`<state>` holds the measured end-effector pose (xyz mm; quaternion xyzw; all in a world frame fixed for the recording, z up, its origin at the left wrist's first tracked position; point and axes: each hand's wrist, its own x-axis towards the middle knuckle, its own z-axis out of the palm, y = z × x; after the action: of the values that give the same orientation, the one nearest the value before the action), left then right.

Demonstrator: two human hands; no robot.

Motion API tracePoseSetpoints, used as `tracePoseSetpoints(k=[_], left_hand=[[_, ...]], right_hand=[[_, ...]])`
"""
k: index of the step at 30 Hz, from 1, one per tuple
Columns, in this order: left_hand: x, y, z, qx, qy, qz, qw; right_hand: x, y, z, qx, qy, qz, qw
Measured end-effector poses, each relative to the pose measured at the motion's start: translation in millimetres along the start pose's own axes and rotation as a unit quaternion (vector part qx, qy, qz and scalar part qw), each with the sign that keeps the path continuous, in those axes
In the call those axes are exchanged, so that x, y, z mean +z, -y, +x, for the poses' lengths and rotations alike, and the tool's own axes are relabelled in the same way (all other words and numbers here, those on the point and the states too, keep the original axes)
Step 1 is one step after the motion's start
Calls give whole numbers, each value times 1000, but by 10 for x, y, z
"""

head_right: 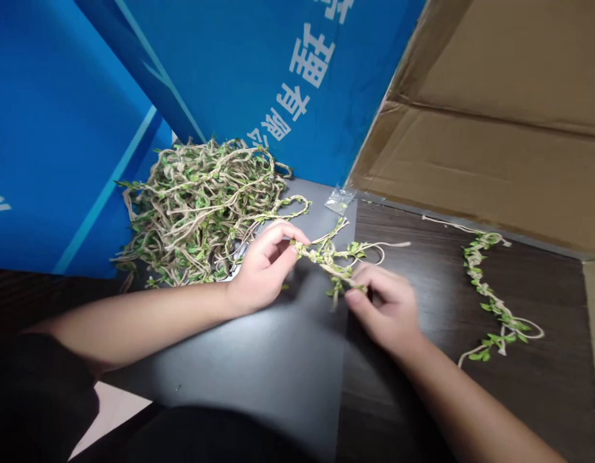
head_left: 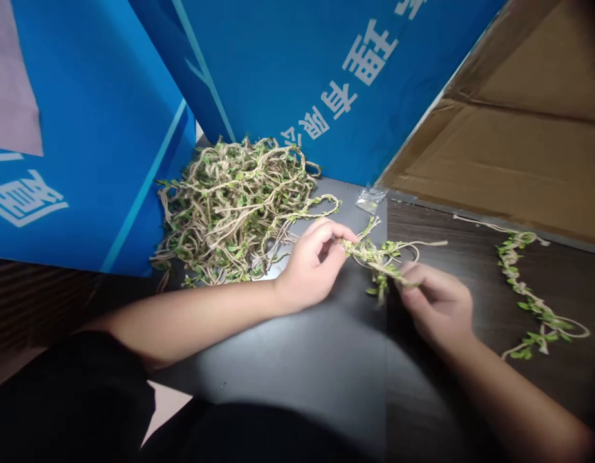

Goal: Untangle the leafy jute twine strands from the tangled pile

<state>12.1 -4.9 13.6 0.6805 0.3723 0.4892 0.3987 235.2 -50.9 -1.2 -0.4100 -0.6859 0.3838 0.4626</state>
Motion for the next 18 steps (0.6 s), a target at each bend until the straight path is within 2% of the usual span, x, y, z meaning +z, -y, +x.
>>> tracePoseSetpoints(k=[1, 3, 5, 7, 9, 12, 14, 16, 17, 18], left_hand=[[-21, -31, -10, 30, -1, 2, 1000], [-64, -86, -34, 114, 6, 4, 993], [-100, -121, -60, 185, 29, 2, 982], [-119, -130, -85, 232, 58, 1, 971], [-117, -117, -104, 254, 82, 0, 964], [-93, -80, -118, 267, 98, 2, 959], [-76, -56, -118, 266, 98, 6, 959], [-68, -35, -113, 264, 96, 14, 960], [-66, -26, -109, 267, 96, 20, 959], [-66, -18, -105, 273, 97, 28, 957]], right_hand=[[-22, -22, 36, 44, -56, 75, 995], [-88, -47, 129, 83, -111, 141, 980], [-200, -43, 230, 124, -130, 190, 965], [-358, -8, 316, 136, -142, 215, 957], [-539, 54, 375, 163, -156, 246, 943], [-796, 169, 403, 182, -247, 247, 919], [-950, 210, 377, 178, -285, 247, 909], [-1111, 182, 316, 159, -288, 233, 915], [-1200, 141, 273, 147, -260, 201, 933], [-1295, 85, 223, 102, -235, 134, 957]])
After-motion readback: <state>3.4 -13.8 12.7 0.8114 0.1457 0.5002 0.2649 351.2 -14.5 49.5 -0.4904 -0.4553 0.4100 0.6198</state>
